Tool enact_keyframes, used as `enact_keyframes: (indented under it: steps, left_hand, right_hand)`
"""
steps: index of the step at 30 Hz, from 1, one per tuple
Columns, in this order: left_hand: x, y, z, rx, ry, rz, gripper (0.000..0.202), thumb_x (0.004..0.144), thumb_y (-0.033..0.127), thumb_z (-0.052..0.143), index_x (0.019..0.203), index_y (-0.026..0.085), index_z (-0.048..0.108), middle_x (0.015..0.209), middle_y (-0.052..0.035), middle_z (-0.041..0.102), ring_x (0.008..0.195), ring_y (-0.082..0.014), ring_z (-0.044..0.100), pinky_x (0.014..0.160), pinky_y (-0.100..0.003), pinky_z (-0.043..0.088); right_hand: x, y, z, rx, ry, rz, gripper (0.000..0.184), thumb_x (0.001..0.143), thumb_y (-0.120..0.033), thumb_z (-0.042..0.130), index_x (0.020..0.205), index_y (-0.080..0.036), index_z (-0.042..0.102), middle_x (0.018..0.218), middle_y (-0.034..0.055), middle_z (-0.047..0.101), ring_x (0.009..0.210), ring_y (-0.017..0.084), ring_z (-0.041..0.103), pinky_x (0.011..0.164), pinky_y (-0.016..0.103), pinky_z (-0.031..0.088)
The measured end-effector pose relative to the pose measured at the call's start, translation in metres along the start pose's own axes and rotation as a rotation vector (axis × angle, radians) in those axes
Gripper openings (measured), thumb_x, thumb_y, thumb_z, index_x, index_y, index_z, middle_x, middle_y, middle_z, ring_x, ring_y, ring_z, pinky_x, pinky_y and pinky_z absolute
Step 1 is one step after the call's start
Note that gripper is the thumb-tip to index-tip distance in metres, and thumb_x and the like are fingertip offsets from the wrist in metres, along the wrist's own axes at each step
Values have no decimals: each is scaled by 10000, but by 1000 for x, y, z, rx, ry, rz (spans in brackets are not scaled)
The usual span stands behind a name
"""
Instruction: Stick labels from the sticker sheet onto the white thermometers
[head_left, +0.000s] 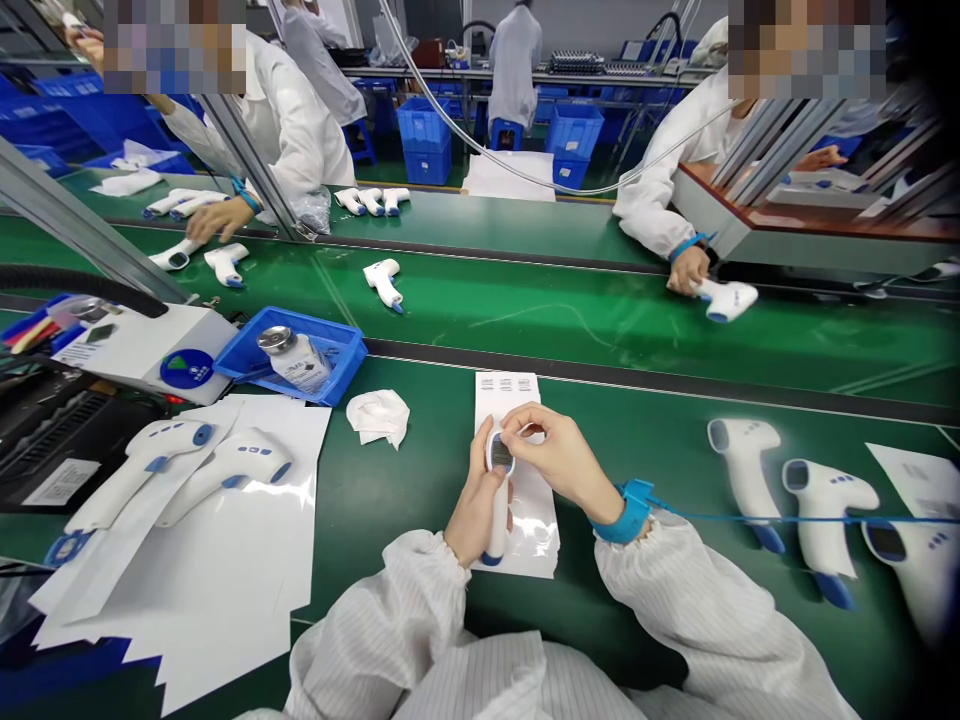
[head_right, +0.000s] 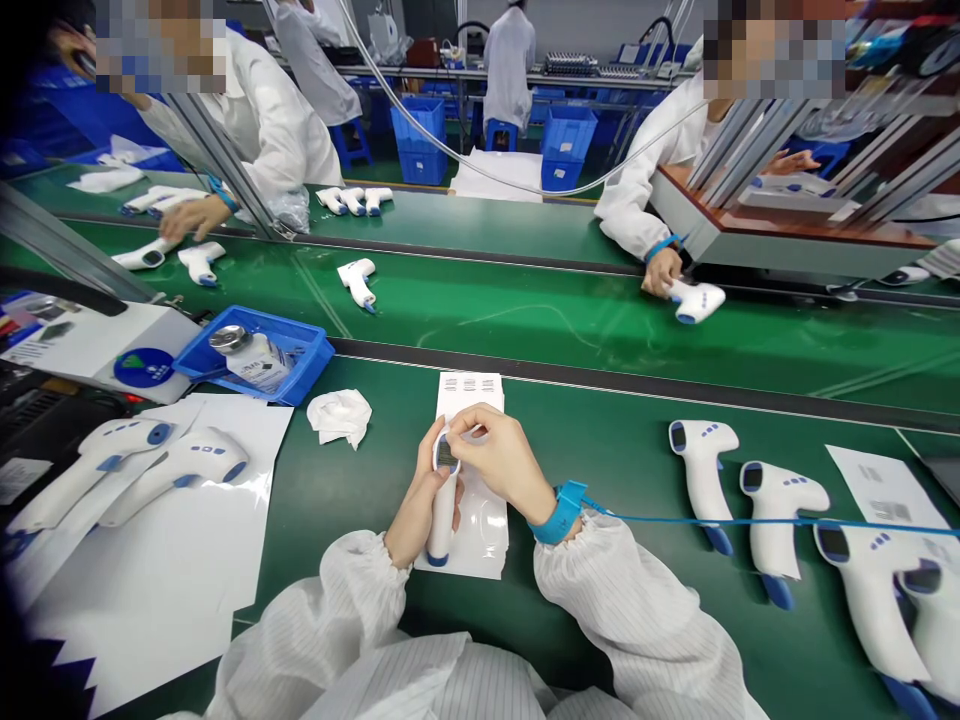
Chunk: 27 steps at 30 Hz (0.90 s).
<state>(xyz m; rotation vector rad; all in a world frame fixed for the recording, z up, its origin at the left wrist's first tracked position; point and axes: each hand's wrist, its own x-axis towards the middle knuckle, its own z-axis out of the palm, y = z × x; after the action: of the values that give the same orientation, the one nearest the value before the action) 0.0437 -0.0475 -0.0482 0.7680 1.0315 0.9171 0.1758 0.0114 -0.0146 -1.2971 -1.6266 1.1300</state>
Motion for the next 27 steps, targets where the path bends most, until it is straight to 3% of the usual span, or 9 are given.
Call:
enact_keyframes:
  steps: [6,8,12,17,20,22,24,27]
  left_hand:
    - [1,-2,-1,-25,-6,18,682,932,298,367,1531,336,45,626,62,493,384,-96,432,435,-224,422]
    - [1,-2,-1,-47,-4,24,684,930,309,373,1532,331,47,622,61,490,385,-99,429,427,-225,415]
    - [0,-1,-2,-78,-4,0,724,918,379,437,1531,317,56,636,51,489,389,-101,439,409,-224,394]
    - [1,-4,-2,-60,-13,0,733,898,316,421,1530,287,51,619,68,461,385,-89,403,418,-217,399]
    - [0,-2,-2,-73,-16,-7,719,896,284,398,1529,291,59,628,68,469,387,-88,388,415,-212,387]
    - [-3,4,-1,-132,35,33,720,889,263,423,1528,294,93,688,42,524,464,-102,472,476,-217,426]
    - [-8,12,2,-232,130,124,722,882,238,438,1525,303,118,885,-12,616,682,-133,603,653,-247,497]
    - [-9,29,1,-298,152,225,732,877,227,420,1531,311,100,1243,-57,590,1057,-196,615,936,-345,463]
  right_hand:
    - [-2,1,-2,-56,16,-76,68,800,-226,606,738,-215,631,881,23,682,840,182,625,791,336,479]
    - [-5,3,-3,-40,-29,-99,42,823,-250,620,841,-222,647,929,22,684,876,183,628,832,341,482]
    - [-10,7,-4,-68,-141,-150,364,770,-258,716,1117,-257,607,1147,33,656,1075,212,595,951,368,466]
    - [-4,11,-2,-163,-36,-191,113,877,-290,614,951,-264,695,1020,22,722,987,213,643,898,365,484]
    - [0,8,-4,-170,41,-146,156,902,-323,578,832,-247,694,894,17,735,864,201,664,815,344,498]
    - [-5,3,0,-90,95,-46,184,901,-371,563,829,-229,654,869,30,717,834,205,661,779,343,514]
    - [-14,-4,8,27,21,78,226,888,-437,557,915,-220,612,944,56,702,875,220,661,770,350,536]
    - [-23,-8,20,52,-360,152,395,854,-489,577,1144,-223,545,1122,97,672,994,253,653,822,383,545]
